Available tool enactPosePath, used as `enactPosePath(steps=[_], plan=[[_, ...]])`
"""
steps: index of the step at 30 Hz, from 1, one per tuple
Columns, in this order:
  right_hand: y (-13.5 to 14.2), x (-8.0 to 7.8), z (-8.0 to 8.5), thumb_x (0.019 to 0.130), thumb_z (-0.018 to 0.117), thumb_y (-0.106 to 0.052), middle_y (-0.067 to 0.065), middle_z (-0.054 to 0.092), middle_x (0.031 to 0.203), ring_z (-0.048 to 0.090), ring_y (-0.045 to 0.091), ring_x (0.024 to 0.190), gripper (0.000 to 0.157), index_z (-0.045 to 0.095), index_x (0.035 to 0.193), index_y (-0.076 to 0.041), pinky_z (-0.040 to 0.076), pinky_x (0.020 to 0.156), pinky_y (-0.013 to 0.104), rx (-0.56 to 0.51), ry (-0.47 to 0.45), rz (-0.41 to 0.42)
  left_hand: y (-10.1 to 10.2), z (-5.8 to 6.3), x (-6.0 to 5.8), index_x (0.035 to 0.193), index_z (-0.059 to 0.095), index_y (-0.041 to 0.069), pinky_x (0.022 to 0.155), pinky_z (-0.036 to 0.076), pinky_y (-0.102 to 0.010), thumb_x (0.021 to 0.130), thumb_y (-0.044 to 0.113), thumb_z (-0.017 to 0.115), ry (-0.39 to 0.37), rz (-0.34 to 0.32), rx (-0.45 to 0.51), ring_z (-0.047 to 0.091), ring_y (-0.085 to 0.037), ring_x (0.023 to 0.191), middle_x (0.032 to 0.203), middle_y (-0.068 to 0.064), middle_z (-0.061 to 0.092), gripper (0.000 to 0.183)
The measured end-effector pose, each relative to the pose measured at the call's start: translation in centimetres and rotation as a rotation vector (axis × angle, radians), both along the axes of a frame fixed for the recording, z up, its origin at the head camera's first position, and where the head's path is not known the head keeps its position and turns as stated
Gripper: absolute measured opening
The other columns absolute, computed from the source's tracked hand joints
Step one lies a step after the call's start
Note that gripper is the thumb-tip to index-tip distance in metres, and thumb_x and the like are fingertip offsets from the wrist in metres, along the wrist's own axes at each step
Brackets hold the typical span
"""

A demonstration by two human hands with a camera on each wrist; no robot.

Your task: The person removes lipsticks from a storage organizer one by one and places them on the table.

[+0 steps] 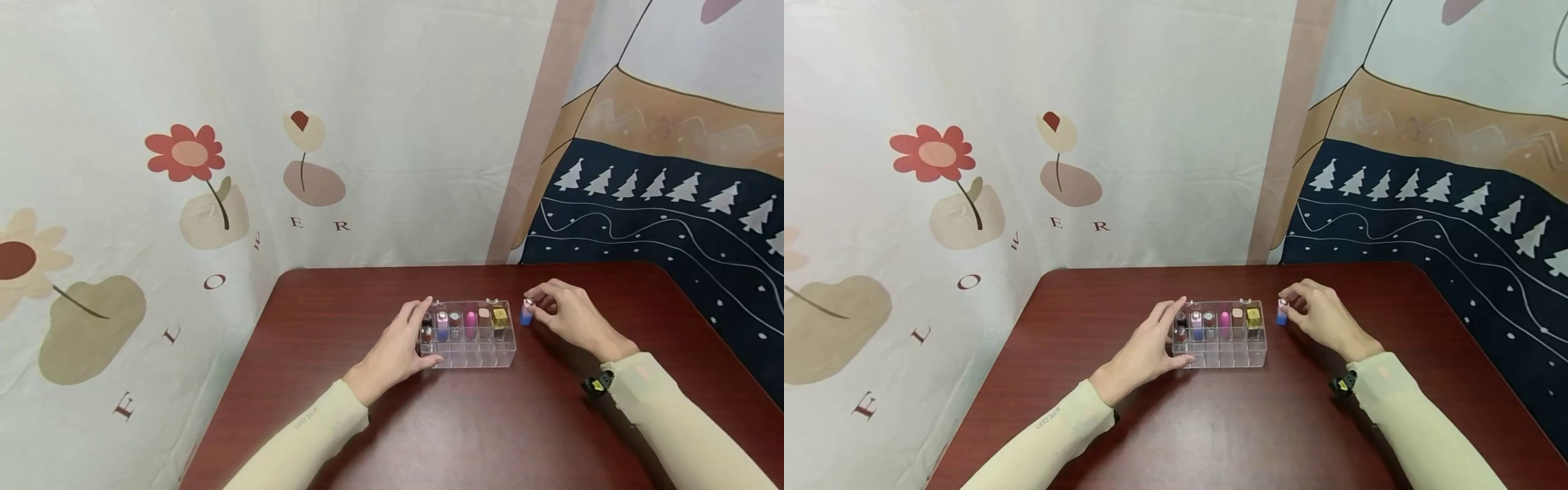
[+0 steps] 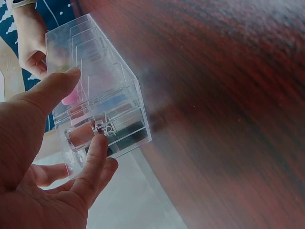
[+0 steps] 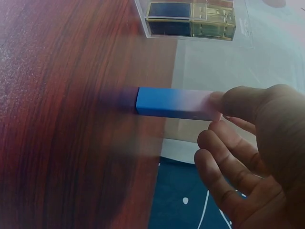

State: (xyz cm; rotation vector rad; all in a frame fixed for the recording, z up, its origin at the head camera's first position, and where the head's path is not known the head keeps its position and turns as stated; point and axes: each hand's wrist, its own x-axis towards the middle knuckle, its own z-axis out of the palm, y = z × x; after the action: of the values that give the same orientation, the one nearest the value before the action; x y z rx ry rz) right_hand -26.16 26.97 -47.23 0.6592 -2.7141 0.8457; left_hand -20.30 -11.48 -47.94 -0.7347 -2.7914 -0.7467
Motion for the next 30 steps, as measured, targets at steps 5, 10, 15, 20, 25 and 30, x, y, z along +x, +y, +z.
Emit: enactPosePath(steps=[5,10,15,20,25,30], plan=[[-0.1,0.3,0.4,0.099,0.094,-0.011,0.01,0.079,0.117,0.078,0.021,0.097,0.031,0.084,0.129,-0.007,0.073,0.086,0.039,0.011,0.001,-0.014,0.1,-0.1,-0.1,0.179,0.039,0.004,0.124,0.062,-0.047,0.087,0.032,0.107,0.008,-0.009,0.009,0.07,-0.037,0.14,0.165,-0.021,0.056,0.118],[-0.3,0.6,0.8,0.1,0.094,-0.014,0.012,0.079,0.123,0.078,0.027,0.102,0.036,0.083,0.133,-0.009,0.073,0.091,0.054,0.023,0.011,-0.045,0.1,-0.1,-0.1,0.179,0.039,0.003,0.124,0.062,-0.047,0.088,0.032,0.107,0.014,-0.01,0.007,0.07,-0.036,0.14,0.164,-0.021,0.056,0.118],[-0.8,1.0,1.0,0.099,0.094,-0.015,0.011,0.079,0.127,0.077,0.031,0.108,0.037,0.083,0.134,-0.012,0.07,0.092,0.058,0.022,0.073,-0.05,0.0,-0.2,0.0,0.179,0.038,0.004,0.124,0.062,-0.047,0.088,0.033,0.107,0.007,-0.009,0.004,0.07,-0.036,0.14,0.165,-0.02,0.056,0.118],[-1.9,1.4,1.5,0.097,0.096,-0.011,0.009,0.079,0.125,0.076,0.027,0.104,0.04,0.083,0.134,-0.012,0.071,0.091,0.056,0.012,0.136,-0.02,-0.1,-0.1,0.0,0.179,0.038,0.005,0.124,0.062,-0.047,0.088,0.033,0.107,0.002,-0.008,0.007,0.07,-0.037,0.14,0.165,-0.021,0.056,0.118],[-3.1,1.6,1.8,0.094,0.098,-0.009,0.008,0.08,0.125,0.074,0.025,0.097,0.041,0.083,0.132,-0.012,0.073,0.086,0.052,0.006,0.176,0.019,0.0,0.0,0.0,0.179,0.038,0.004,0.124,0.062,-0.048,0.088,0.032,0.107,-0.013,0.002,0.009,0.07,-0.037,0.14,0.166,-0.021,0.055,0.118],[-4.2,1.9,1.5,0.091,0.099,-0.004,0.006,0.08,0.125,0.074,0.021,0.095,0.044,0.084,0.131,-0.016,0.073,0.082,0.044,-0.017,0.213,0.077,0.0,-0.1,0.0,0.179,0.038,0.004,0.123,0.062,-0.047,0.087,0.033,0.107,-0.012,0.005,0.0,0.071,-0.037,0.14,0.166,-0.02,0.055,0.118]])
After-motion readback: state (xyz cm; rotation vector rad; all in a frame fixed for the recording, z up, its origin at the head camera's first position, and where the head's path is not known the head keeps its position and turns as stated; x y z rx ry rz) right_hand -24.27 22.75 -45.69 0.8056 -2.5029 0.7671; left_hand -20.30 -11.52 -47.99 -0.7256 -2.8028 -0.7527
